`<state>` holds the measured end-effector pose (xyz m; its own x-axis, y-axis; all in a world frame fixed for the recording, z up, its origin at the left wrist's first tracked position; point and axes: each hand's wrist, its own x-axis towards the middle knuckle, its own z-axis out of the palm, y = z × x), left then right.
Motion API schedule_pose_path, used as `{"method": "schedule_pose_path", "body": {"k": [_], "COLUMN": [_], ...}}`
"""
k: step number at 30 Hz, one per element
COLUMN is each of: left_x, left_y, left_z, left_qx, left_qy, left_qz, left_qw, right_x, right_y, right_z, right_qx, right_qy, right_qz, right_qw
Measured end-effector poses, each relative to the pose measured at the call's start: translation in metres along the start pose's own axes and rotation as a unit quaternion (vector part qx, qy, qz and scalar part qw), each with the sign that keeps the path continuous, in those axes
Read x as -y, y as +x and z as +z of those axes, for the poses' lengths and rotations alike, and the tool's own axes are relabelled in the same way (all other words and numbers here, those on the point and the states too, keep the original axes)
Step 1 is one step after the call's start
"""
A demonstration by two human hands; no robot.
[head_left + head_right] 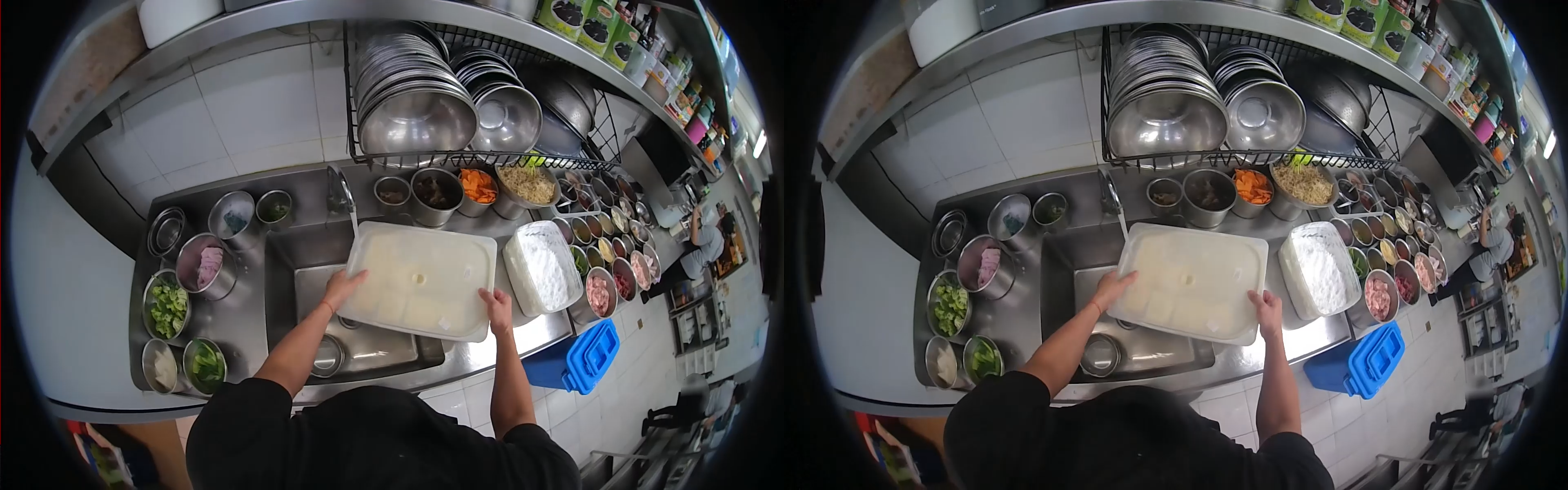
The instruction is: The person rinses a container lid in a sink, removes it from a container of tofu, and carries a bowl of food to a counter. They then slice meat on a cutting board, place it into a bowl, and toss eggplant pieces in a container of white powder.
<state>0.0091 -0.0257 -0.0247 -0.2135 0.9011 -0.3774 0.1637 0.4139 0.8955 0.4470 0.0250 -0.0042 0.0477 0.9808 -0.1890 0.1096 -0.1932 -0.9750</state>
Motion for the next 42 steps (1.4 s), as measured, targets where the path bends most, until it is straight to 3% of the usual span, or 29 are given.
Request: {"method": "schedule_pose_path", "body": {"k": [2, 9, 20, 26, 30, 32, 38, 42], "left_x": [0.032, 0.023, 0.005, -0.020, -0.006, -0.010, -0.011, -0.014], "left_y": [0.011, -0.036, -0.041, -0.035, -0.013, -0.013, -0.018, -0.019], "left_z": [0.017, 0.060, 0.131, 0.151, 0.172, 0.177, 0.194, 0.190], "left_qx": [-0.041, -0.069, 0.024, 0.075, 0.115, 0.135, 0.156, 0.152], "left_qy": [0.015, -0.043, -0.263, -0.231, -0.232, -0.254, -0.324, -0.322], "left_qz": [-0.033, -0.093, -0.039, -0.068, -0.055, -0.098, -0.114, -0.115], "left_qw": [0.999, 0.992, 0.964, 0.968, 0.964, 0.953, 0.926, 0.927], "right_x": [0.019, 0.098, 0.226, 0.262, 0.265, 0.273, 0.282, 0.299], "right_y": [-0.011, -0.048, -0.071, -0.064, -0.047, -0.047, -0.025, -0.036], "right_z": [-0.001, -0.017, -0.022, -0.019, -0.034, -0.032, -0.044, -0.024], "right_qx": [-0.007, -0.011, -0.041, -0.063, -0.060, -0.064, -0.016, -0.020], "right_qy": [0.000, -0.084, -0.231, -0.293, -0.320, -0.318, -0.417, -0.378], "right_qz": [-0.015, -0.044, -0.144, -0.184, -0.184, -0.171, -0.154, -0.092], "right_qw": [1.000, 0.995, 0.961, 0.936, 0.927, 0.930, 0.896, 0.921]}}
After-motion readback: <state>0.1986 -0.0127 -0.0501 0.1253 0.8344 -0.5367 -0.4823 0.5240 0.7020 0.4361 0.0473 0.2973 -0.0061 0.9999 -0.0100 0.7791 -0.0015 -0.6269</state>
